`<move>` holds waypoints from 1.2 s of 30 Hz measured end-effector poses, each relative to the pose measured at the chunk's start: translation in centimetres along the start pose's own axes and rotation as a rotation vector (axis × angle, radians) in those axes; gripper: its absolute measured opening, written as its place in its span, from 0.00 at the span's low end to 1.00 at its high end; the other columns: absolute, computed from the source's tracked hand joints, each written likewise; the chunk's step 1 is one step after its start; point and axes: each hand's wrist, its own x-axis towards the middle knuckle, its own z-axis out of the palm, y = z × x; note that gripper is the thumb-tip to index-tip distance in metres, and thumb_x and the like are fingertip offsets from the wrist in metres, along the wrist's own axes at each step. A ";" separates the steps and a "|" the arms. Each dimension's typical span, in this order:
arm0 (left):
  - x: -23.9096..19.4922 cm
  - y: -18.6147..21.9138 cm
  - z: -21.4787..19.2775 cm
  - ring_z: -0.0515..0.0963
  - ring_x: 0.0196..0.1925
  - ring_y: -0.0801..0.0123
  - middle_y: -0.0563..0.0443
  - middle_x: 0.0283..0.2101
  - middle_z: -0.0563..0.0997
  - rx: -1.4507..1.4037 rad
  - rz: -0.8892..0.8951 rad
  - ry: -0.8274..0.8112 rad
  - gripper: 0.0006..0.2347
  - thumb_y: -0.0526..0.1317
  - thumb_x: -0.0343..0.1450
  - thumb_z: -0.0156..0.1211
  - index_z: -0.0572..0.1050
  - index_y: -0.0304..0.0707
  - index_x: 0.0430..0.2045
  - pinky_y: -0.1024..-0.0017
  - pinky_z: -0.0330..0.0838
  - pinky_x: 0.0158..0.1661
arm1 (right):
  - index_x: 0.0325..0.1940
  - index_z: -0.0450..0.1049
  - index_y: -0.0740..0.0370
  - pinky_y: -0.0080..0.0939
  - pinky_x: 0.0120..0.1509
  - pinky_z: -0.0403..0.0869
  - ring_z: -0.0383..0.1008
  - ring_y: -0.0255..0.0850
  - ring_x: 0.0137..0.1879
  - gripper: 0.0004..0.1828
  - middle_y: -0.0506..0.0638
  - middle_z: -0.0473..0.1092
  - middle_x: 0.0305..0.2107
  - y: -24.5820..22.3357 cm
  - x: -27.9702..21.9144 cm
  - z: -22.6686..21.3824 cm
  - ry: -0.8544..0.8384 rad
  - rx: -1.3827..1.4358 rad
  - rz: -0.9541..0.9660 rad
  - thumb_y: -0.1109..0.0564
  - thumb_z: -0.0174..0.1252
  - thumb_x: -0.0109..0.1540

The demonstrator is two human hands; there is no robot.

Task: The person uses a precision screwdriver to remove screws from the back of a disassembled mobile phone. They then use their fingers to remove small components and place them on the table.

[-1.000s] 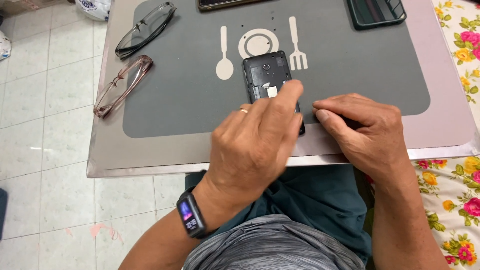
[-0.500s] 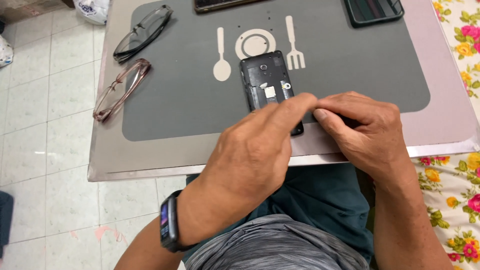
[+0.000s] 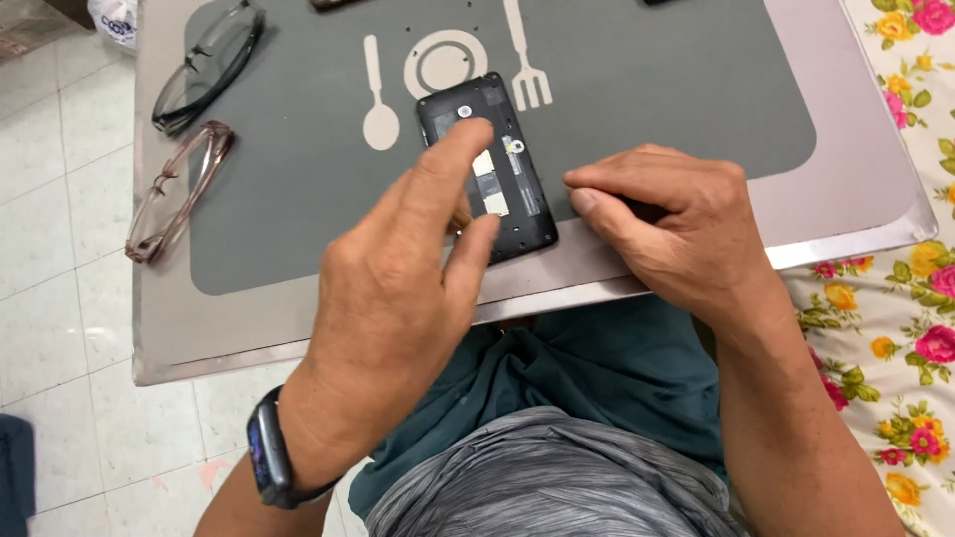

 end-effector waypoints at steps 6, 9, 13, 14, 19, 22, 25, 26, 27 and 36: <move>0.7 1.1 -1.7 0.86 0.59 0.62 0.49 0.68 0.80 -0.178 0.105 -0.173 0.26 0.22 0.75 0.54 0.64 0.40 0.71 0.63 0.79 0.57 | 0.50 0.85 0.73 0.43 0.52 0.76 0.82 0.47 0.46 0.05 0.60 0.83 0.41 0.2 -0.1 0.0 -0.001 0.013 -0.022 0.69 0.64 0.72; 0.8 0.3 -1.2 0.84 0.47 0.60 0.54 0.48 0.81 -0.077 0.069 -0.163 0.29 0.23 0.78 0.58 0.59 0.42 0.75 0.64 0.77 0.50 | 0.51 0.85 0.75 0.44 0.54 0.78 0.84 0.49 0.48 0.06 0.62 0.83 0.43 0.0 -0.1 -0.2 -0.017 0.001 -0.013 0.70 0.64 0.72; 1.2 0.7 -1.9 0.88 0.53 0.69 0.60 0.59 0.85 -0.150 0.090 -0.250 0.29 0.23 0.75 0.51 0.62 0.51 0.73 0.67 0.78 0.51 | 0.51 0.85 0.74 0.44 0.53 0.76 0.83 0.48 0.47 0.06 0.61 0.83 0.43 0.0 -0.3 -0.2 -0.030 -0.005 -0.001 0.70 0.63 0.73; 1.2 0.5 -1.8 0.86 0.51 0.62 0.57 0.63 0.84 -0.162 0.110 -0.260 0.29 0.23 0.76 0.51 0.60 0.50 0.74 0.64 0.77 0.49 | 0.51 0.85 0.74 0.44 0.53 0.76 0.83 0.48 0.48 0.06 0.62 0.83 0.44 0.1 -0.3 -0.2 -0.028 -0.010 0.001 0.71 0.63 0.73; 1.4 -0.2 -1.3 0.82 0.46 0.51 0.51 0.59 0.81 0.001 0.038 -0.201 0.32 0.32 0.77 0.67 0.58 0.53 0.76 0.52 0.78 0.41 | 0.52 0.85 0.75 0.43 0.54 0.75 0.83 0.48 0.49 0.05 0.63 0.83 0.45 0.0 -0.3 -0.4 -0.036 -0.026 0.014 0.71 0.64 0.74; 1.1 -0.5 -1.3 0.86 0.54 0.57 0.50 0.61 0.84 -0.017 0.102 -0.127 0.29 0.26 0.77 0.65 0.62 0.48 0.73 0.59 0.81 0.48 | 0.53 0.85 0.77 0.45 0.55 0.77 0.83 0.51 0.50 0.05 0.65 0.82 0.45 0.0 -0.4 -0.4 -0.040 -0.015 0.006 0.72 0.64 0.74; 1.0 -0.3 -2.0 0.86 0.58 0.61 0.56 0.66 0.85 -0.066 0.157 -0.207 0.29 0.24 0.78 0.57 0.60 0.49 0.75 0.62 0.78 0.51 | 0.53 0.85 0.77 0.44 0.52 0.75 0.82 0.49 0.48 0.05 0.64 0.82 0.45 0.0 -0.5 -0.4 -0.043 -0.030 0.012 0.72 0.64 0.75; 1.0 -0.3 -2.2 0.85 0.53 0.57 0.57 0.63 0.86 -0.086 0.147 -0.257 0.30 0.25 0.78 0.56 0.58 0.51 0.76 0.59 0.76 0.45 | 0.53 0.85 0.76 0.44 0.53 0.75 0.82 0.48 0.48 0.05 0.64 0.82 0.45 0.0 -0.6 -0.4 -0.040 -0.034 0.027 0.72 0.64 0.75; 1.1 -0.3 -2.4 0.85 0.47 0.53 0.57 0.60 0.88 -0.105 0.138 -0.307 0.31 0.25 0.78 0.56 0.56 0.53 0.77 0.57 0.75 0.39 | 0.53 0.85 0.76 0.43 0.53 0.75 0.83 0.48 0.49 0.05 0.63 0.82 0.45 0.0 -0.6 -0.4 -0.037 -0.039 0.042 0.72 0.64 0.75; 0.9 -0.5 -0.8 0.86 0.48 0.57 0.58 0.50 0.85 0.133 0.195 -0.170 0.35 0.36 0.78 0.75 0.58 0.51 0.78 0.56 0.79 0.43 | 0.52 0.85 0.76 0.44 0.54 0.75 0.82 0.48 0.49 0.05 0.64 0.82 0.45 -0.1 -0.5 -0.5 -0.046 -0.046 0.034 0.72 0.64 0.75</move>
